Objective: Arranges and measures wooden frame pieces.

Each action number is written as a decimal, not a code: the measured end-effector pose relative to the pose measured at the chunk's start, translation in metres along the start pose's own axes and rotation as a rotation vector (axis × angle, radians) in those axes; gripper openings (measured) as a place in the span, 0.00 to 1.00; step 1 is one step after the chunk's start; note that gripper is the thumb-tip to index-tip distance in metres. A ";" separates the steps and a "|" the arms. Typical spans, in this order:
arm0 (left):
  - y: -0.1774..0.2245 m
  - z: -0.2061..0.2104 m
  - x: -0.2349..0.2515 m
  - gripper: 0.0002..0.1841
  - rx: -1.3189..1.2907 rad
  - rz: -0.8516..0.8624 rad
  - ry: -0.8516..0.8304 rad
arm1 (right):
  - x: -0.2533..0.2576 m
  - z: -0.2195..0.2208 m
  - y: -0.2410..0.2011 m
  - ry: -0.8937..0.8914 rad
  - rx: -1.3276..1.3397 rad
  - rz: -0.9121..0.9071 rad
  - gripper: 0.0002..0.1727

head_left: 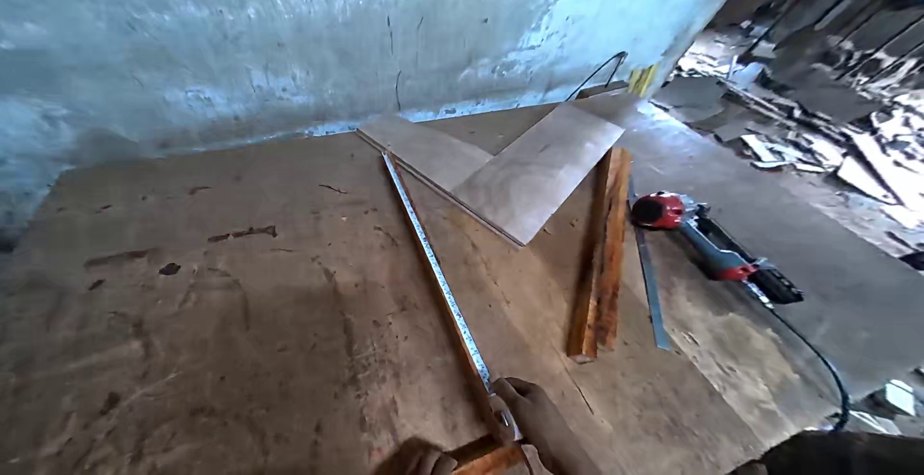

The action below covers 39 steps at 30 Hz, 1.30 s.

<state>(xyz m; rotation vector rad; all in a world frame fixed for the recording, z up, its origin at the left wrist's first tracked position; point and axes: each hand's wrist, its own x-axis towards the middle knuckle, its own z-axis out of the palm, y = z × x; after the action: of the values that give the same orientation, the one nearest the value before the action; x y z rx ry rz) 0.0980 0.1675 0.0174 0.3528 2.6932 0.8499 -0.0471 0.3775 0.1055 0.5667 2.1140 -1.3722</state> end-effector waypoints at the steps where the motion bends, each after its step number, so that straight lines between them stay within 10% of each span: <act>1: -0.001 0.001 0.000 0.25 -0.001 0.009 0.010 | -0.001 0.000 0.000 -0.002 0.009 0.008 0.22; 11: -0.003 0.002 0.001 0.22 0.076 0.035 0.036 | -0.021 -0.010 0.025 0.042 0.100 -0.022 0.20; 24: -0.013 0.012 0.004 0.24 0.199 0.021 0.014 | -0.100 -0.021 0.170 0.073 0.130 0.084 0.15; 39: -0.012 0.012 0.003 0.25 0.214 -0.011 -0.013 | -0.103 -0.014 0.171 0.137 -0.020 -0.025 0.14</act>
<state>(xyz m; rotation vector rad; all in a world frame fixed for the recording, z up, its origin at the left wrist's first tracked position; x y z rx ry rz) 0.0973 0.1647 0.0006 0.3884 2.7776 0.5549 0.1330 0.4520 0.0598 0.6453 2.2477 -1.3584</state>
